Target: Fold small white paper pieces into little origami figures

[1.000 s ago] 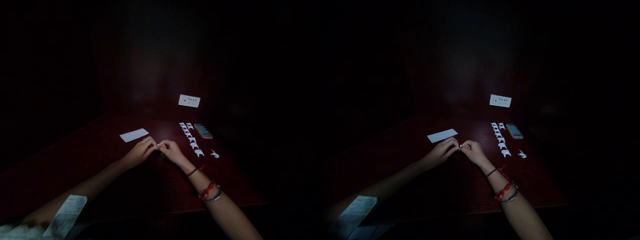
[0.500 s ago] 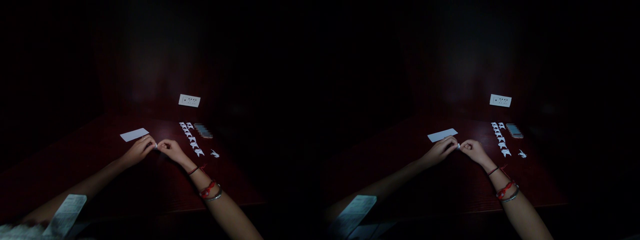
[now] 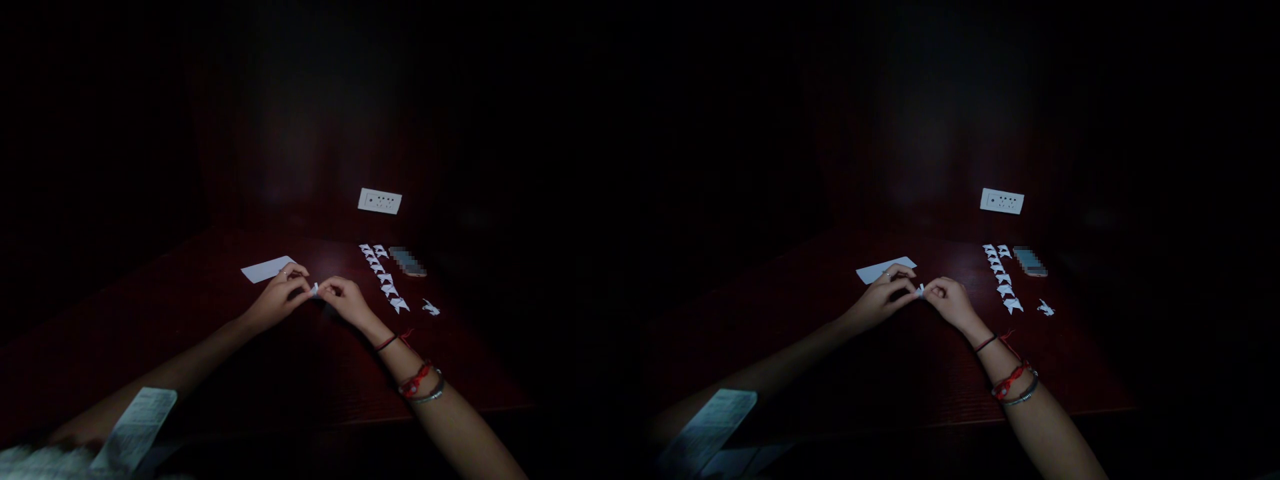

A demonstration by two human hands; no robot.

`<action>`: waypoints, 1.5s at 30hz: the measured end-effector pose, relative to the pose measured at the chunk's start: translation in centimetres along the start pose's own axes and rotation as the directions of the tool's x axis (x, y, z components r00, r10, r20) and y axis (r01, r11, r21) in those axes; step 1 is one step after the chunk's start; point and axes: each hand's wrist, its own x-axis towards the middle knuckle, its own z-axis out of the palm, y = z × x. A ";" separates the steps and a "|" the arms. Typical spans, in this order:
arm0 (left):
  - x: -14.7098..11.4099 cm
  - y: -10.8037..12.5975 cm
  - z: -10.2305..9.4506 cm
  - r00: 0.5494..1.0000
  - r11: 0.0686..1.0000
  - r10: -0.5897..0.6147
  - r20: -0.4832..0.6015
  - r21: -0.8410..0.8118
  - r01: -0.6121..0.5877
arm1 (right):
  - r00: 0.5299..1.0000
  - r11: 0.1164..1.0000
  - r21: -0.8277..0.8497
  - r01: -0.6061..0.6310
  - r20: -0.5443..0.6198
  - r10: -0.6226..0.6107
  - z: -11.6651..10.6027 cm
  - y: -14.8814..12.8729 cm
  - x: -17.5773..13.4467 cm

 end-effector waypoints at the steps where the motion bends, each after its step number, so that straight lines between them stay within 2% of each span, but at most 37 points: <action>1: 0.0 0.1 0.0 1.000 1.000 0.005 0.000 0.004 -0.005 | 1.000 1.000 0.000 -0.012 -0.004 0.012 0.1 0.1 0.0; 8: -0.1 0.3 -0.1 0.999 0.999 0.041 0.029 0.026 -0.042 | 0.979 0.965 0.168 -0.202 0.029 0.200 0.6 0.4 0.2; 11: -0.2 0.3 -0.1 0.998 0.998 0.051 0.043 0.022 -0.052 | 0.971 0.949 0.203 -0.239 0.036 0.237 0.7 0.5 0.3; 20: -0.1 0.5 -0.3 0.993 0.997 0.074 0.097 0.016 -0.076 | 0.972 0.969 0.072 -0.236 0.016 0.235 0.8 0.7 0.2; 27: -0.2 -0.1 -0.2 0.998 0.999 0.032 0.060 0.033 -0.034 | 0.983 0.988 0.091 -0.123 0.151 0.108 0.1 0.5 0.1; 32: -0.2 -0.2 -0.1 0.997 0.999 0.020 0.069 0.033 -0.022 | 0.993 0.997 -0.078 -0.002 0.116 0.011 -0.5 0.0 0.0; 35: -0.2 -0.2 -0.1 0.997 0.999 0.023 0.075 0.039 -0.026 | 0.995 0.993 -0.118 0.019 0.097 -0.008 -0.5 -0.1 -0.1; 39: -0.2 -0.2 0.0 0.995 0.998 0.047 0.084 0.035 -0.050 | 0.997 0.991 -0.132 -0.012 0.076 0.022 -0.2 0.3 0.1; 45: 0.0 0.4 -0.2 0.991 0.997 0.073 0.108 0.027 -0.077 | 0.984 0.985 -0.057 -0.164 0.066 0.167 0.4 0.9 0.3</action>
